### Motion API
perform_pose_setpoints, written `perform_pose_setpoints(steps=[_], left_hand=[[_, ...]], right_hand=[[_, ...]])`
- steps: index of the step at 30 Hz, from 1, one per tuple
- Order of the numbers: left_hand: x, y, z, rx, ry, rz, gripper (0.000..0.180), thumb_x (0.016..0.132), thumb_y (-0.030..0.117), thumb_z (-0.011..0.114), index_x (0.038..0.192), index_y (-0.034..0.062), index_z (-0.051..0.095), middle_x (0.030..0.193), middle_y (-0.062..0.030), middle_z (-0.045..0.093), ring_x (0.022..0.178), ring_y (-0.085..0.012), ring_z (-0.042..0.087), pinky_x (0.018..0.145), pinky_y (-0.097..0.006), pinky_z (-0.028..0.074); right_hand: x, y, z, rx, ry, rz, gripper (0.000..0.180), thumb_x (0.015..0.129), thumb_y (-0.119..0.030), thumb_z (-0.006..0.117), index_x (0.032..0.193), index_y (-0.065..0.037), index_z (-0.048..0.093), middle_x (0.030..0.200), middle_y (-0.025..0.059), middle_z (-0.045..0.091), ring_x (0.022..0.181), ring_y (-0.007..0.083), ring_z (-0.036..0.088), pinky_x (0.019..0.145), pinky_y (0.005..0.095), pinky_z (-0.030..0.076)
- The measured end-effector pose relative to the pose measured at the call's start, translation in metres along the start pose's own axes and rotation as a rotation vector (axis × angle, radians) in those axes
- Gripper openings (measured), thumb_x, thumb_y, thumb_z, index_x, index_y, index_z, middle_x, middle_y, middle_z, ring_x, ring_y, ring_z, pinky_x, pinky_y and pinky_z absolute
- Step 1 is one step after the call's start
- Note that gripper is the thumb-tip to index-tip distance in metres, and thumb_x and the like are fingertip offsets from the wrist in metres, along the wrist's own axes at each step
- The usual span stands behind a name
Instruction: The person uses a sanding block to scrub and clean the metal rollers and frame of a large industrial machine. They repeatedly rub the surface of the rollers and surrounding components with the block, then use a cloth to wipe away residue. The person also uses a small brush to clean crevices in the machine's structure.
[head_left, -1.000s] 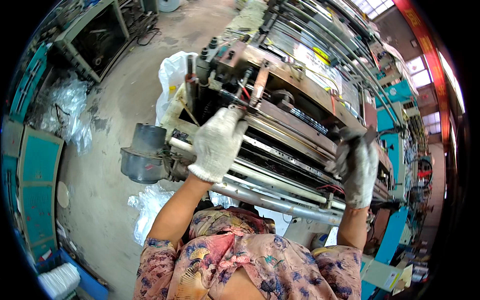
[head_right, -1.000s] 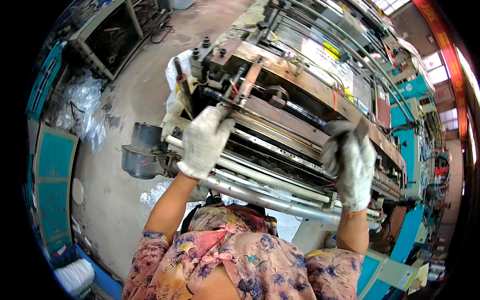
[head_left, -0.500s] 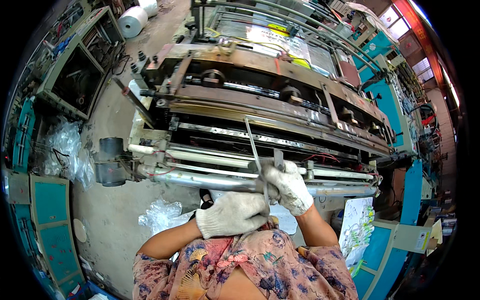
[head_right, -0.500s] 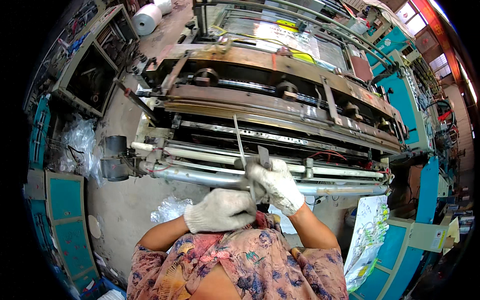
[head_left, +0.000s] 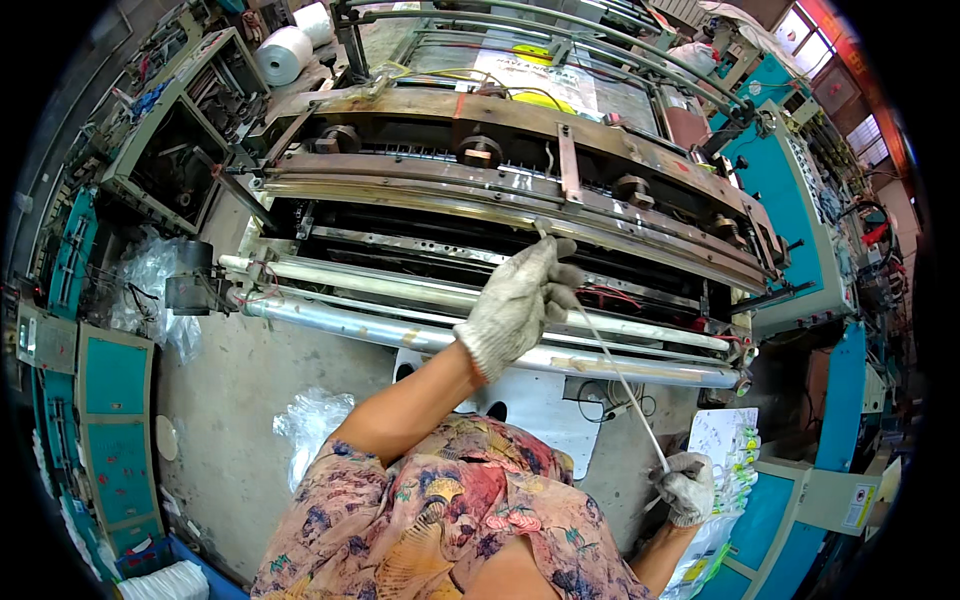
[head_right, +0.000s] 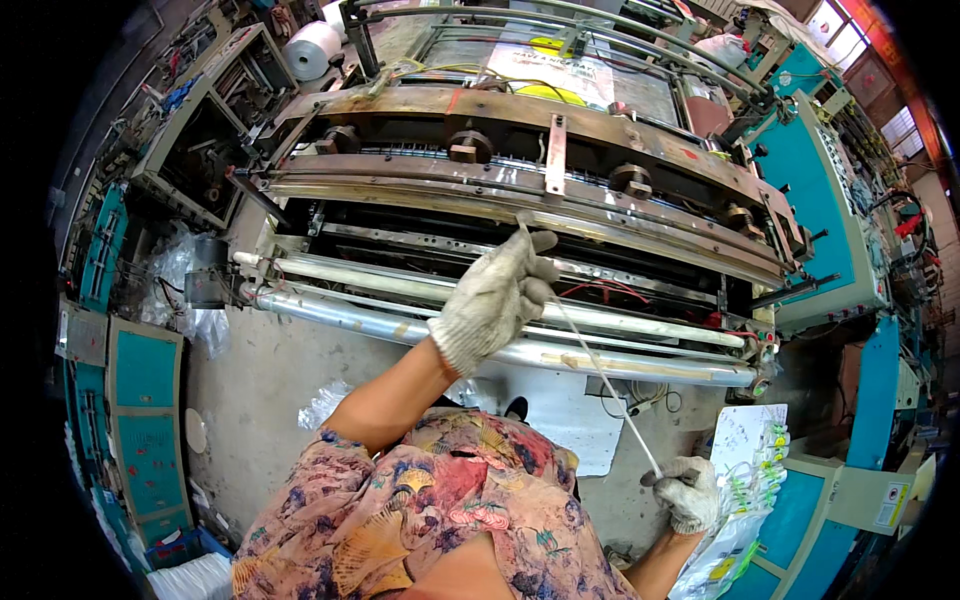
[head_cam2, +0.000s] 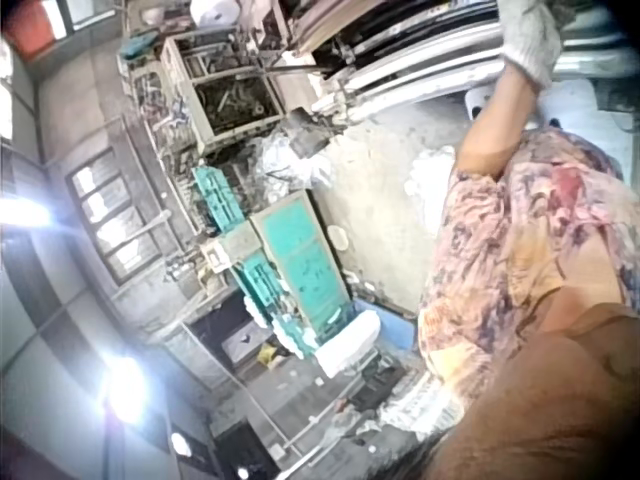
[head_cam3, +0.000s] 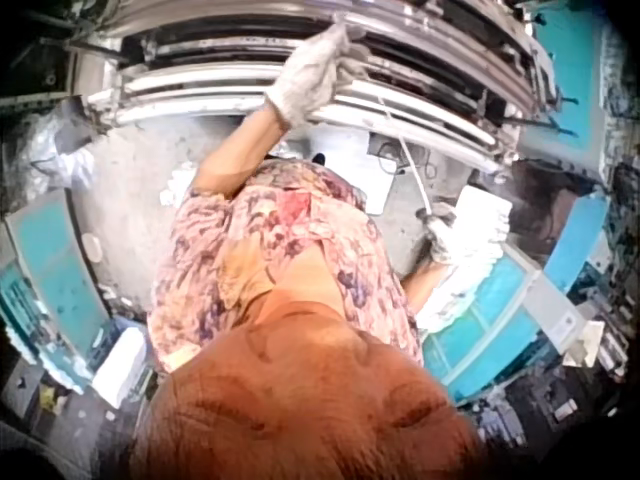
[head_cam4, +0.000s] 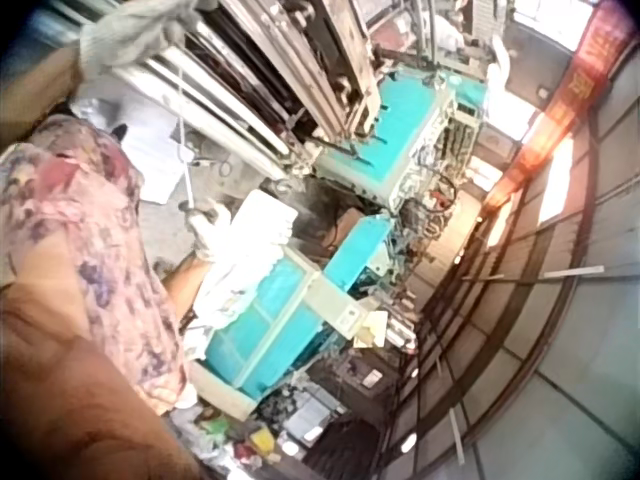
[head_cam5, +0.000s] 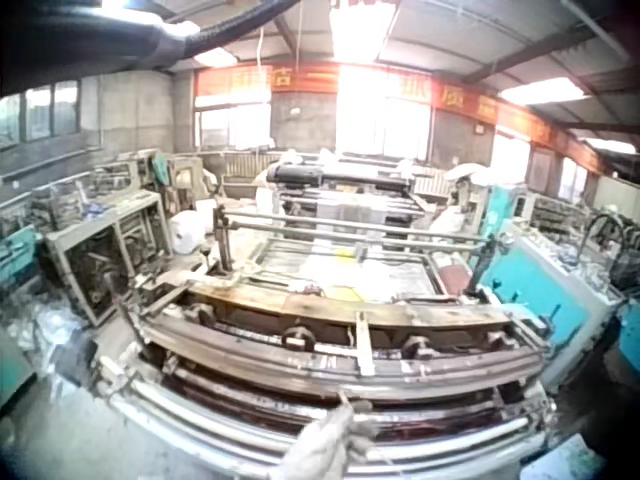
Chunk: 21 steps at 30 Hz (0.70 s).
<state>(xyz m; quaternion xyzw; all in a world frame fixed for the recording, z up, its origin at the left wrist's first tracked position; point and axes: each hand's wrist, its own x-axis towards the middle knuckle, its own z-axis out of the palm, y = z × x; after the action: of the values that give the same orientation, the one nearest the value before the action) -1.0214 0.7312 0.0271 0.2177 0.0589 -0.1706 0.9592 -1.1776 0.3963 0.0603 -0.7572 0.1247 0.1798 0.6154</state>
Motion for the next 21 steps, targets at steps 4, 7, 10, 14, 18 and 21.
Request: perform_pose_setpoints(steps=[4, 7, 10, 14, 18, 21], left_hand=[[-0.011, -0.05, 0.024, 1.435, -0.198, 0.321, 0.025, 0.099, 0.026, 0.05, 0.103, 0.0056, 0.064, 0.068, -0.0063, 0.064, 0.057, -0.0153, 0.063, 0.052, -0.028, 0.054], [-0.031, -0.086, 0.024, 1.728, -0.623, 0.454, 0.021, 0.095, 0.024, 0.053, 0.104, 0.008, 0.064, 0.076, -0.014, 0.065, 0.068, -0.0276, 0.068, 0.059, -0.038, 0.056], [-0.037, -0.126, 0.01, 1.665, -0.988, 0.437, 0.018, 0.09, 0.024, 0.058, 0.102, 0.0104, 0.061, 0.083, -0.0141, 0.065, 0.076, -0.0323, 0.066, 0.063, -0.043, 0.054], [-0.04, -0.119, 0.022, 1.687, -1.128, 0.151, 0.017, 0.092, 0.026, 0.057, 0.101, 0.0123, 0.061, 0.09, -0.0124, 0.064, 0.082, -0.0324, 0.065, 0.068, -0.043, 0.053], [-0.043, -0.09, 0.022, 1.48, -0.744, 0.164, 0.034, 0.09, 0.026, 0.062, 0.119, 0.0078, 0.058, 0.108, -0.0142, 0.065, 0.091, -0.0289, 0.066, 0.076, -0.04, 0.055], [-0.042, -0.068, 0.043, 1.391, -0.431, 0.186, 0.047, 0.087, 0.016, 0.065, 0.131, 0.0055, 0.053, 0.105, -0.011, 0.069, 0.074, -0.0141, 0.067, 0.067, -0.028, 0.057]], right_hand=[[0.023, 0.007, -0.013, -0.125, 0.387, -0.063, 0.032, 0.086, -0.027, 0.065, 0.095, 0.003, 0.069, 0.073, 0.0065, 0.067, 0.052, 0.0083, 0.049, 0.048, 0.0242, 0.038], [0.055, -0.036, 0.029, -0.148, 0.477, -0.233, 0.03, 0.094, -0.017, 0.053, 0.114, 0.0, 0.066, 0.089, 0.0054, 0.071, 0.052, 0.0053, 0.045, 0.048, 0.0219, 0.039], [0.077, -0.068, 0.073, 0.037, 0.281, -0.232, 0.041, 0.09, -0.017, 0.055, 0.124, 0.005, 0.058, 0.098, 0.0122, 0.072, 0.049, 0.0032, 0.045, 0.043, 0.0204, 0.038], [0.102, -0.057, 0.074, 0.299, 0.28, -0.26, 0.037, 0.086, -0.017, 0.064, 0.117, 0.004, 0.062, 0.073, -0.0015, 0.06, 0.054, 0.0045, 0.047, 0.043, 0.0205, 0.035], [0.086, -0.019, 0.018, 0.806, 0.485, -0.251, 0.015, 0.091, -0.024, 0.064, 0.092, -0.009, 0.063, 0.063, -0.0081, 0.043, 0.053, 0.0054, 0.04, 0.047, 0.0252, 0.034], [0.037, 0.068, -0.091, 1.328, 0.413, -0.587, 0.028, 0.096, -0.031, 0.057, 0.073, -0.017, 0.049, 0.057, -0.0078, 0.036, 0.046, 0.0082, 0.034, 0.045, 0.0256, 0.031]])
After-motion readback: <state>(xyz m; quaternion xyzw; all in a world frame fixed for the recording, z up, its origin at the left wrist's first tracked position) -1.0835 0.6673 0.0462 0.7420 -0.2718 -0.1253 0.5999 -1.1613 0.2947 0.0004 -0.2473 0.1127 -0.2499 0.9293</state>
